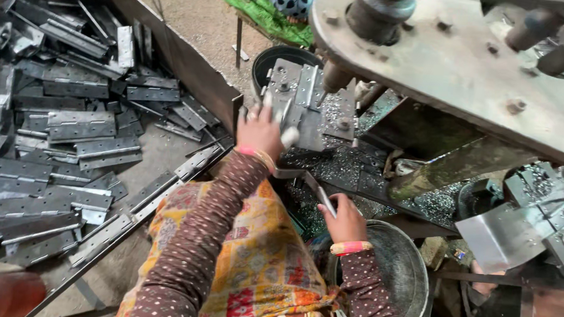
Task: The person sits on the floor and operates a manual metal press machine. They pick up metal hinge pieces from a nearby bin, place them into the press die, and activate the press to process the metal. The finished pieces are then removed and placed back into the bin.
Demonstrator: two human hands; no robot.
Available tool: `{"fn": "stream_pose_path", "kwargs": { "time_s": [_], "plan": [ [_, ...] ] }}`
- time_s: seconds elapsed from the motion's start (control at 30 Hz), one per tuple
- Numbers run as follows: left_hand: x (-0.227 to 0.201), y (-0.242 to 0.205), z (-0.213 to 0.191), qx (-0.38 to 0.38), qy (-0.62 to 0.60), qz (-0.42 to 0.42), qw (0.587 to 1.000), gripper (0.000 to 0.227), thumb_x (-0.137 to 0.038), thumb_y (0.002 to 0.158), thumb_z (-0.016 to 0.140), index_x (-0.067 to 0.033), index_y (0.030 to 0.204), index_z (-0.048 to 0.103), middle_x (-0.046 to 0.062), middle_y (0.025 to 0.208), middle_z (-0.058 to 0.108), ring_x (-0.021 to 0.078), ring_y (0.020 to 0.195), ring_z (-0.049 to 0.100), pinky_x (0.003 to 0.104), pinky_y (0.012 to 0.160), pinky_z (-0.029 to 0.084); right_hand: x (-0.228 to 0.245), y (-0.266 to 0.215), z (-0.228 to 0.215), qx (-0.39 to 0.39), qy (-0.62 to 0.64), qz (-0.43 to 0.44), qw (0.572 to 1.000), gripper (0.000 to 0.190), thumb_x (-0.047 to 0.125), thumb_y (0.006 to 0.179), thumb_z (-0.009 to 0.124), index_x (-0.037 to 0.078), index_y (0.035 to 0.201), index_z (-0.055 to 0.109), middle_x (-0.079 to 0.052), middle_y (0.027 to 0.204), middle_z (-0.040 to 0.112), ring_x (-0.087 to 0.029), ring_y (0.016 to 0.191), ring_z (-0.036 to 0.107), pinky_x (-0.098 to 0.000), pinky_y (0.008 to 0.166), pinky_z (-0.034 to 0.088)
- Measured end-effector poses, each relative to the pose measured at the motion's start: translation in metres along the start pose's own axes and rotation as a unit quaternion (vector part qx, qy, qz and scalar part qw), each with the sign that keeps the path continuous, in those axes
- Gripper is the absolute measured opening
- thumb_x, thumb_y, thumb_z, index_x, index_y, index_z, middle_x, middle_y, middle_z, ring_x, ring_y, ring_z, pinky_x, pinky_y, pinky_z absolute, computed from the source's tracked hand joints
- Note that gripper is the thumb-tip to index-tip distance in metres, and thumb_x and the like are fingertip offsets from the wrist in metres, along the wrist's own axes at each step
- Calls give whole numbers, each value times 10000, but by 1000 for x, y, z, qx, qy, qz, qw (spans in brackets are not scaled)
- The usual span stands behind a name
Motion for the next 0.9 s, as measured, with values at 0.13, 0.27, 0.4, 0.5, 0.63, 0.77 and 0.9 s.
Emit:
{"fn": "stream_pose_path", "kwargs": {
  "time_s": [0.13,0.27,0.4,0.5,0.63,0.77,0.9],
  "plan": [
    [-48,-31,31,-121,39,67,990,608,-524,988,488,-46,1322,658,144,1542,481,312,1457,391,576,1216,171,-11,5,18,107,-48,46,992,518,493,905,700,104,1218,560,-189,940,734,-398,901,709,-502,770,545],
    [-60,-39,57,-3,62,55,997,412,-278,876,567,-76,1214,690,109,1508,508,293,1467,407,578,1217,213,-26,19,46,269,-133,26,953,585,506,930,678,5,1181,511,-210,900,738,-382,835,757,-469,738,602],
    [-56,-6,54,-11,0,35,999,303,-207,912,563,-49,1130,701,137,1495,525,322,1388,487,603,1140,323,-35,33,53,245,-137,-1,960,625,539,869,748,-13,1090,554,-231,882,723,-417,835,717,-497,734,570],
    [-56,2,54,-18,-3,40,999,307,-219,904,565,-49,1119,703,140,1468,532,328,1356,509,610,1107,351,-52,20,70,215,-86,50,972,571,517,860,739,9,1070,581,-218,857,729,-408,806,732,-502,720,575],
    [-51,0,53,-43,-12,42,998,323,-216,897,552,-50,1129,703,130,1440,547,319,1354,513,598,1126,342,-71,-20,104,127,-26,52,990,476,469,888,714,44,1074,609,-229,823,725,-437,786,724,-536,701,559],
    [-45,-4,57,-37,-7,41,998,307,-184,951,522,-56,1168,698,117,1470,553,313,1374,519,556,1169,353,-71,-13,108,114,-17,0,993,457,448,903,719,26,1048,616,-243,819,721,-462,782,701,-552,686,546],
    [-51,-11,63,-31,36,53,997,315,-213,954,519,-58,1160,701,144,1433,552,316,1339,526,568,1130,357,-54,15,73,192,-125,16,973,582,498,859,745,-5,1096,572,-258,825,712,-449,791,714,-521,702,574]
  ]
}}
Point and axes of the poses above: each hand's wrist, its own y-axis towards the middle knuckle, its own z-axis out of the palm, x = y × z, the point moved 7 cm from there along y, towards the middle knuckle
